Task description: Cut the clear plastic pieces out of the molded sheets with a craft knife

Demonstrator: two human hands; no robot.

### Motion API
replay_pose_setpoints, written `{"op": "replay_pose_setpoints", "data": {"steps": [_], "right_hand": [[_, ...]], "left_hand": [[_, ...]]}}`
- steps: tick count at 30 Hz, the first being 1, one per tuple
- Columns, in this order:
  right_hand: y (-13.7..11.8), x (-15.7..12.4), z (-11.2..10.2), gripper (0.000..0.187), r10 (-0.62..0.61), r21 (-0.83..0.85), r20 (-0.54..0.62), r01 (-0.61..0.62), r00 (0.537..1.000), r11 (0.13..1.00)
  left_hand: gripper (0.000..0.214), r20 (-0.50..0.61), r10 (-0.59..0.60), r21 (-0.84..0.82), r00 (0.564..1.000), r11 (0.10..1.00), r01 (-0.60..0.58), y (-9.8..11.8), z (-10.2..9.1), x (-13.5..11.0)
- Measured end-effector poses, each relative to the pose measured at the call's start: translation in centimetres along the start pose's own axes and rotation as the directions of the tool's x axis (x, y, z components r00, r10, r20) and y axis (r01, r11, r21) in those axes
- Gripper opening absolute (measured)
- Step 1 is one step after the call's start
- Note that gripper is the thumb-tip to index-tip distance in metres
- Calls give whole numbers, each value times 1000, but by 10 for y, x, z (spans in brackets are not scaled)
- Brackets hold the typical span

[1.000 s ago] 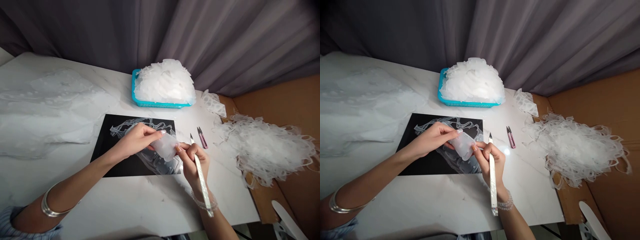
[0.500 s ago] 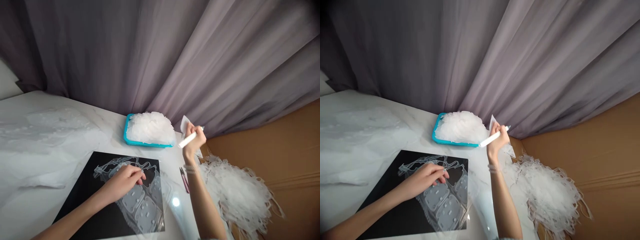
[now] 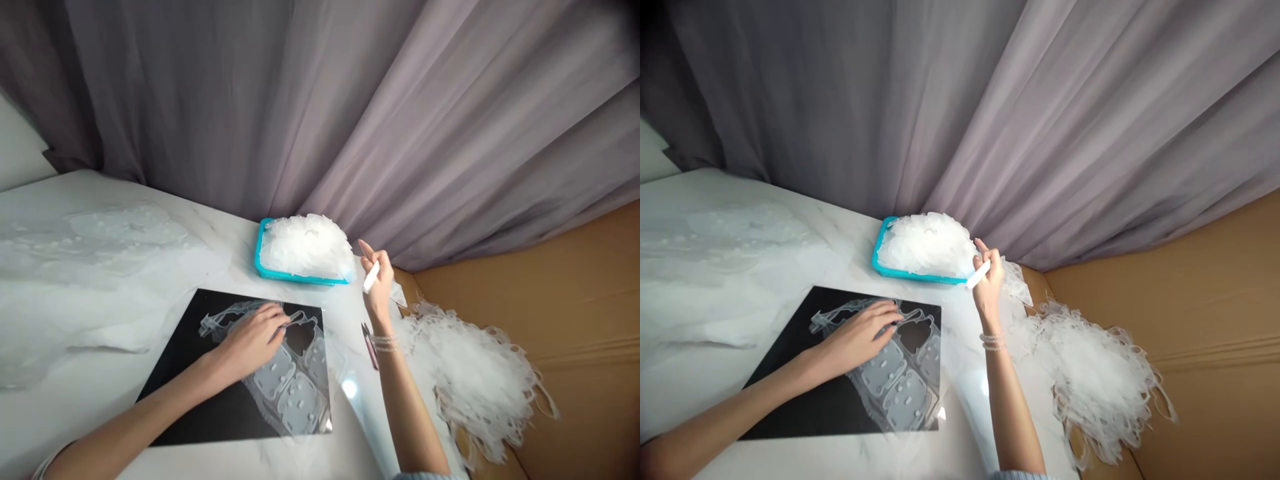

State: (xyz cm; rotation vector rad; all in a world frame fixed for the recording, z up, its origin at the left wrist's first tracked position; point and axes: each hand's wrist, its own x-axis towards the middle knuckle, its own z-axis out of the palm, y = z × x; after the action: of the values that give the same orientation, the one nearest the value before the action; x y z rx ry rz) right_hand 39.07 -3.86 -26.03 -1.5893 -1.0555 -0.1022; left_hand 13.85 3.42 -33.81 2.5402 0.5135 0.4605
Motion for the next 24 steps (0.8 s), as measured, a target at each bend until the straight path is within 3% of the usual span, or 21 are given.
{"op": "replay_pose_setpoints", "data": {"steps": [3,7,10,18,24], "right_hand": [[-2,-52,-30,26,124,-80,78,-117,989,990],[12,-122,-52,23,355,-341,315,-244,880,908],[26,-152,-59,23,420,-428,308,-269,854,862],[40,-162,-58,18,439,-392,329,-302,836,869],[41,-153,-25,25,381,-234,339,-315,861,920]], "left_hand": [[41,4,21,54,1000,998,-22,-16,11,1],[43,14,15,143,1000,990,-17,-38,13,4],[43,39,-5,199,999,980,-3,-51,8,8],[23,153,-60,245,986,969,21,-60,-17,4],[25,253,-197,258,947,957,131,-75,-63,-20]]}}
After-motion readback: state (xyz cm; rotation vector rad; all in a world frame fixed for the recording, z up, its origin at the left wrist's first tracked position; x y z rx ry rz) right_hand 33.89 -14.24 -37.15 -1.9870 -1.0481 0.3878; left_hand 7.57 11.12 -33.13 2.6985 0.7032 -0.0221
